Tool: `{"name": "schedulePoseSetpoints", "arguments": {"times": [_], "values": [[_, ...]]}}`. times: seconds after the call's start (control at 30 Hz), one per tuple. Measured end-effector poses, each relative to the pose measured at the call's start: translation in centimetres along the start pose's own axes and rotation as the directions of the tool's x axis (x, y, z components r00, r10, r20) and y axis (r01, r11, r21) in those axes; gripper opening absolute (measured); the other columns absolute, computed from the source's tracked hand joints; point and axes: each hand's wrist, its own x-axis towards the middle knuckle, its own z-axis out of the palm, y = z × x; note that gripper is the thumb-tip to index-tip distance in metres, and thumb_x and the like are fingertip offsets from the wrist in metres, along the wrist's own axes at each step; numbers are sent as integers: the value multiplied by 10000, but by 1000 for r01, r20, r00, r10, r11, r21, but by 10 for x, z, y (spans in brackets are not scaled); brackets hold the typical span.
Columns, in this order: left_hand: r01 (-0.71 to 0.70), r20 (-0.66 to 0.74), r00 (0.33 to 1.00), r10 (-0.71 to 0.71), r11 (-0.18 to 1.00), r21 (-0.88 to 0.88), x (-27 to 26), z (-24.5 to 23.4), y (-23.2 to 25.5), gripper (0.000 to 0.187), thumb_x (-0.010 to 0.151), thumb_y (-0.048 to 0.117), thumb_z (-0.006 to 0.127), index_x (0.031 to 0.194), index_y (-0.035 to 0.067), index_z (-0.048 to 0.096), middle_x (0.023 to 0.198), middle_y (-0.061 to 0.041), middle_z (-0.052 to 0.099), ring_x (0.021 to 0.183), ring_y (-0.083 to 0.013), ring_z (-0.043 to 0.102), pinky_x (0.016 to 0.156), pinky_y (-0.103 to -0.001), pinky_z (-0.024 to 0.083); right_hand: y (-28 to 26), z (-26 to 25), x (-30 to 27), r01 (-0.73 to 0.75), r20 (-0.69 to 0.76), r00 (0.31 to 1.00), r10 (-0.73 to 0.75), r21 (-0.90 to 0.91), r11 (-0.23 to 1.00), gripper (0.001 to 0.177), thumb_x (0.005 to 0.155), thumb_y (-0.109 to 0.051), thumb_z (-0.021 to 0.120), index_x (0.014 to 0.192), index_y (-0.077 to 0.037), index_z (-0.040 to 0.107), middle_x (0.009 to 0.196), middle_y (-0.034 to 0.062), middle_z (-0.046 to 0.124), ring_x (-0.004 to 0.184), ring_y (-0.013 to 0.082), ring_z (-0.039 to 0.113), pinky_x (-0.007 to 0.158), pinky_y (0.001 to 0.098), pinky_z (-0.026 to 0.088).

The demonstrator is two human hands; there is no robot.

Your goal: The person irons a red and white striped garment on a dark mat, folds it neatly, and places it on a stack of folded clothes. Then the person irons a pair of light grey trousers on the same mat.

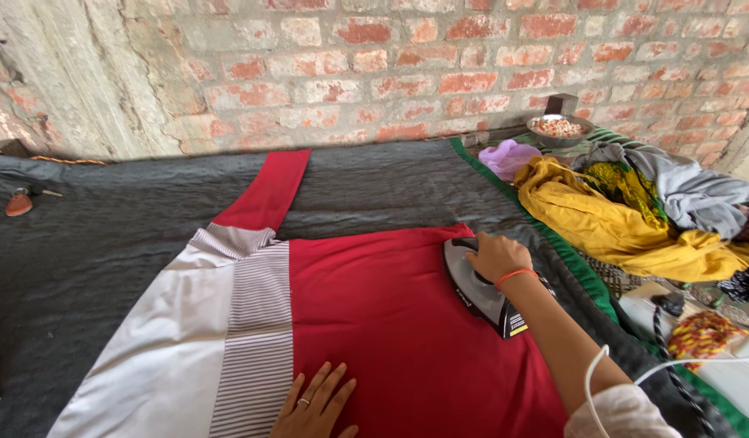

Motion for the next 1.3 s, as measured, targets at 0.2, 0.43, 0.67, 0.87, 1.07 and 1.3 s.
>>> {"name": "schedulePoseSetpoints", "arguments": {"times": [0.2, 0.43, 0.67, 0.87, 1.07, 1.3], "values": [[371, 703, 695, -152, 913, -169, 24, -36, 2, 743, 975, 634, 497, 1562, 206, 340, 1712, -58, 198, 1551, -241, 99, 1226, -551, 16, 0, -27, 17, 139, 57, 988, -142, 53, 989, 602, 888, -579, 673, 1325, -167, 629, 1074, 184, 759, 984, 393, 733, 880, 472, 559], [228, 414, 908, -69, 910, -347, 30, -84, 9, 651, 1016, 470, 575, 1511, 70, 443, 1612, -159, 329, 1525, -335, 206, 1201, -555, 94, -39, -62, -72, 571, 287, 739, -610, 214, 793, 558, 762, -591, 715, 1202, -249, 700, 858, 31, 791, 834, 220, 763, 782, 404, 556], [358, 528, 843, -104, 840, -407, 36, -114, 2, 606, 993, 427, 559, 1492, 93, 481, 1633, -122, 359, 1553, -318, 227, 1241, -529, 113, -144, -43, -70, 778, 150, 606, -781, 95, 621, 533, 838, -623, 680, 1095, -156, 698, 876, 103, 750, 830, 306, 704, 746, 467, 523], [574, 576, 707, -410, 808, -130, 19, -128, -56, 703, 990, 491, 551, 1548, 113, 353, 1644, -138, 241, 1539, -340, 122, 1220, -576, 90, -212, -56, -76, 695, 277, 617, -737, 247, 675, 491, 824, -587, 704, 991, -126, 692, 740, 116, 726, 528, 269, 696, 609, 427, 552], [740, 614, 355, -705, 613, 276, -5, -149, -97, 778, 971, 540, 557, 1576, 137, 279, 1690, -110, 156, 1577, -291, 107, 1165, -709, 203, -240, -62, -98, 737, 343, 522, -781, 278, 616, 450, 802, -565, 725, 921, -132, 732, 692, 85, 721, 507, 233, 678, 555, 410, 539], [743, 640, 246, -728, 566, 358, -1, -163, -96, 763, 997, 527, 551, 1588, 133, 272, 1703, -88, 139, 1578, -292, 102, 1141, -734, 233, -329, -22, -72, 893, -101, 437, -894, 162, 419, 502, 795, -582, 799, 984, -118, 773, 757, 131, 715, 670, 298, 656, 604, 450, 516]]}}
